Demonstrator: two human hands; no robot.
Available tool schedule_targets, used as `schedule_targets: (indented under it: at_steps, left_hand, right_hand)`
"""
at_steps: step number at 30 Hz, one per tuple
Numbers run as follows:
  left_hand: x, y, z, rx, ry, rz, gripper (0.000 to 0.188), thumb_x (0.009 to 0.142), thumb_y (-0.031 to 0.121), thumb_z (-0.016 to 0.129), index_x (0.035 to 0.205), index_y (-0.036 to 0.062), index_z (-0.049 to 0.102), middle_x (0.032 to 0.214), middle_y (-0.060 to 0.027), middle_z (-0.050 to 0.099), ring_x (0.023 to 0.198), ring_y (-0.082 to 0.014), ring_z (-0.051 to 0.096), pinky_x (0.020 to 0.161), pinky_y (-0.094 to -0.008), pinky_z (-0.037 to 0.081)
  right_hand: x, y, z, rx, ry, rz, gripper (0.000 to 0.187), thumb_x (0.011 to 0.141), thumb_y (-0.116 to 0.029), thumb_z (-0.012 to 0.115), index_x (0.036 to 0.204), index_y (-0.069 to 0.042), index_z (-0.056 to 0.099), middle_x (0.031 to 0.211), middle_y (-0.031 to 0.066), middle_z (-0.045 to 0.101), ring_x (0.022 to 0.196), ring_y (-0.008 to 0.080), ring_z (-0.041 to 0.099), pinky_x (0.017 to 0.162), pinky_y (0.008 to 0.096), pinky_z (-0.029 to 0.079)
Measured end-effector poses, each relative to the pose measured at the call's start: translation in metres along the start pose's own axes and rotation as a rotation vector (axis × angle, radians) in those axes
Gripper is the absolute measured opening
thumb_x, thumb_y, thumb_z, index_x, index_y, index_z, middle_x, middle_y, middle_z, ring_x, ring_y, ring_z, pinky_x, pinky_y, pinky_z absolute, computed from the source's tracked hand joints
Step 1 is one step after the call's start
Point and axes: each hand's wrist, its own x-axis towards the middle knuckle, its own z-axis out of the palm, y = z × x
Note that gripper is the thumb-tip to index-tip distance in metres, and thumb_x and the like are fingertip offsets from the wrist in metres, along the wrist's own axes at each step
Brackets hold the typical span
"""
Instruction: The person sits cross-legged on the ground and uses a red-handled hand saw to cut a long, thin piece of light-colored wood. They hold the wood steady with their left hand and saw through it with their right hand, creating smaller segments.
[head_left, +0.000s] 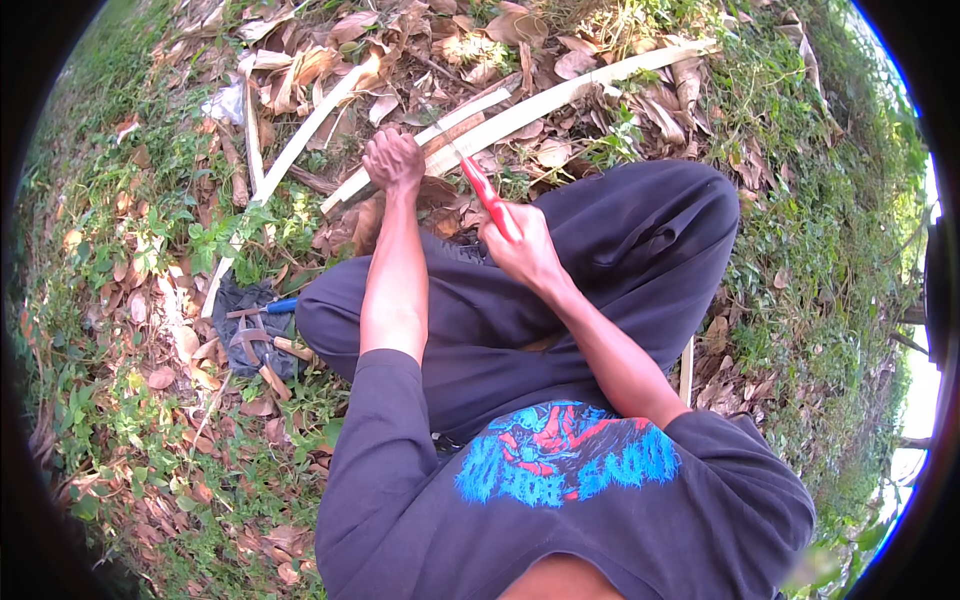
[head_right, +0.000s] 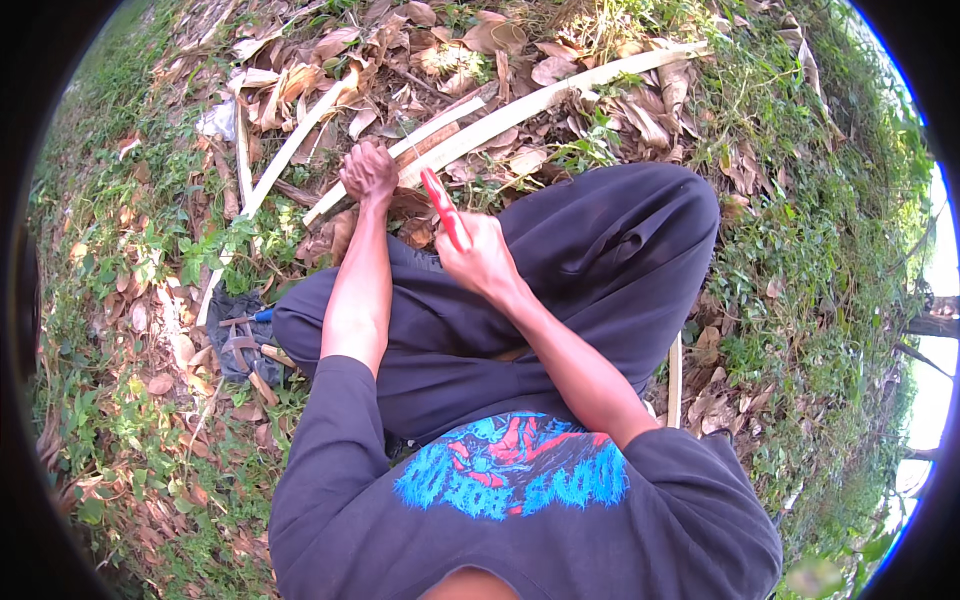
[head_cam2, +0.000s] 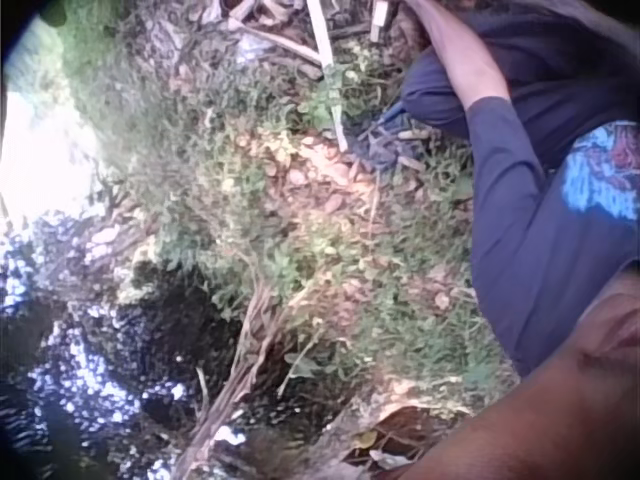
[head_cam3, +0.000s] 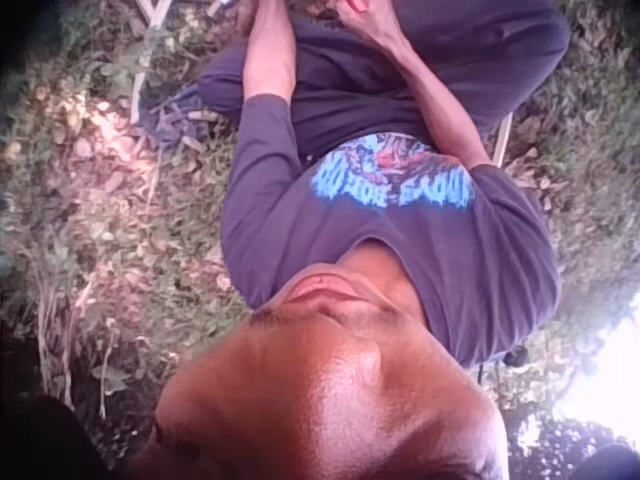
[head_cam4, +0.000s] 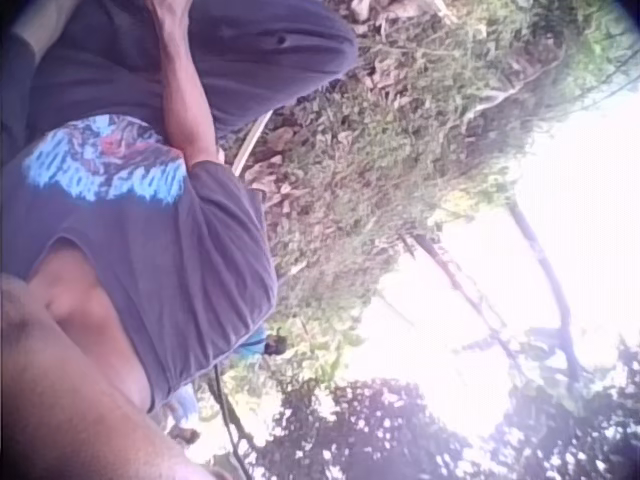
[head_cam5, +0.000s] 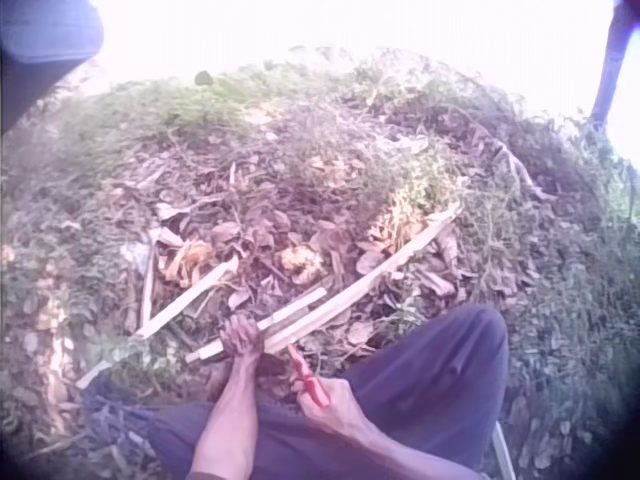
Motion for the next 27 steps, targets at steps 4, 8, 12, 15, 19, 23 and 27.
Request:
schedule_targets:
  at_steps: [4, 8, 12, 15, 19, 23, 27]
  left_hand:
    - [0.005, 0.001, 0.003, 0.004, -0.013, -0.003, 0.029, 0.092, 0.026, 0.049, 0.102, 0.0062, 0.067, 0.105, -0.0157, 0.068, 0.096, -0.0299, 0.064, 0.086, -0.0466, 0.049]
    - [0.011, 0.0, 0.004, 0.007, -0.045, -0.027, 0.027, 0.092, 0.024, 0.048, 0.099, 0.0071, 0.067, 0.104, -0.0149, 0.069, 0.095, -0.0299, 0.065, 0.083, -0.0463, 0.049]
    - [0.004, -0.007, 0.009, 0.027, 0.008, 0.012, 0.026, 0.091, 0.024, 0.049, 0.097, 0.0068, 0.067, 0.103, -0.0155, 0.069, 0.093, -0.0305, 0.065, 0.08, -0.0462, 0.05]
    - [0.004, 0.0, 0.006, 0.024, 0.022, 0.034, 0.024, 0.091, 0.023, 0.05, 0.095, 0.0069, 0.067, 0.101, -0.0156, 0.068, 0.092, -0.0312, 0.065, 0.08, -0.0464, 0.05]
    - [0.005, 0.0, 0.004, -0.005, 0.004, 0.024, 0.021, 0.091, 0.023, 0.051, 0.09, 0.0079, 0.066, 0.098, -0.0149, 0.068, 0.088, -0.0314, 0.064, 0.078, -0.0461, 0.049]
    - [0.004, -0.007, 0.01, 0.008, 0.049, 0.033, 0.021, 0.091, 0.023, 0.051, 0.087, 0.0086, 0.065, 0.095, -0.013, 0.069, 0.084, -0.0294, 0.064, 0.075, -0.0455, 0.048]
    - [0.004, -0.001, 0.005, 0.043, 0.007, -0.007, 0.024, 0.092, 0.026, 0.05, 0.088, 0.0079, 0.066, 0.096, -0.0135, 0.069, 0.085, -0.0295, 0.064, 0.075, -0.0451, 0.048]
  right_hand:
    - [0.029, 0.001, 0.012, -0.089, -0.025, -0.004, 0.024, 0.083, -0.012, 0.056, 0.068, 0.003, 0.048, 0.052, 0.0118, 0.04, 0.051, 0.0125, 0.039, 0.049, 0.0372, 0.038]
    - [-0.028, -0.007, -0.006, -0.031, -0.045, -0.043, 0.013, 0.08, -0.006, 0.055, 0.07, 0.003, 0.057, 0.056, 0.0133, 0.052, 0.052, 0.0149, 0.053, 0.053, 0.0344, 0.045]
    - [-0.022, -0.001, -0.005, 0.022, -0.043, 0.005, 0.016, 0.08, -0.009, 0.059, 0.073, 0.004, 0.056, 0.062, 0.0245, 0.056, 0.057, 0.0393, 0.061, 0.057, 0.0421, 0.048]
    - [0.025, 0.007, 0.004, -0.076, -0.032, 0.011, 0.021, 0.08, -0.013, 0.058, 0.072, 0.005, 0.051, 0.06, 0.0254, 0.053, 0.05, 0.0387, 0.052, 0.055, 0.0444, 0.046]
    - [0.018, 0.005, 0.006, -0.008, -0.029, 0.03, 0.021, 0.08, -0.014, 0.058, 0.073, 0.004, 0.052, 0.058, 0.0245, 0.05, 0.048, 0.0288, 0.05, 0.055, 0.0431, 0.045]
    - [-0.031, -0.008, -0.007, 0.087, -0.064, 0.118, 0.018, 0.08, -0.011, 0.058, 0.072, 0.004, 0.054, 0.058, 0.0232, 0.051, 0.05, 0.0265, 0.056, 0.056, 0.041, 0.047]
    - [-0.001, 0.008, 0.004, 0.013, 0.001, -0.028, 0.018, 0.079, -0.011, 0.058, 0.07, 0.005, 0.053, 0.061, 0.0264, 0.054, 0.053, 0.0359, 0.059, 0.057, 0.0429, 0.047]
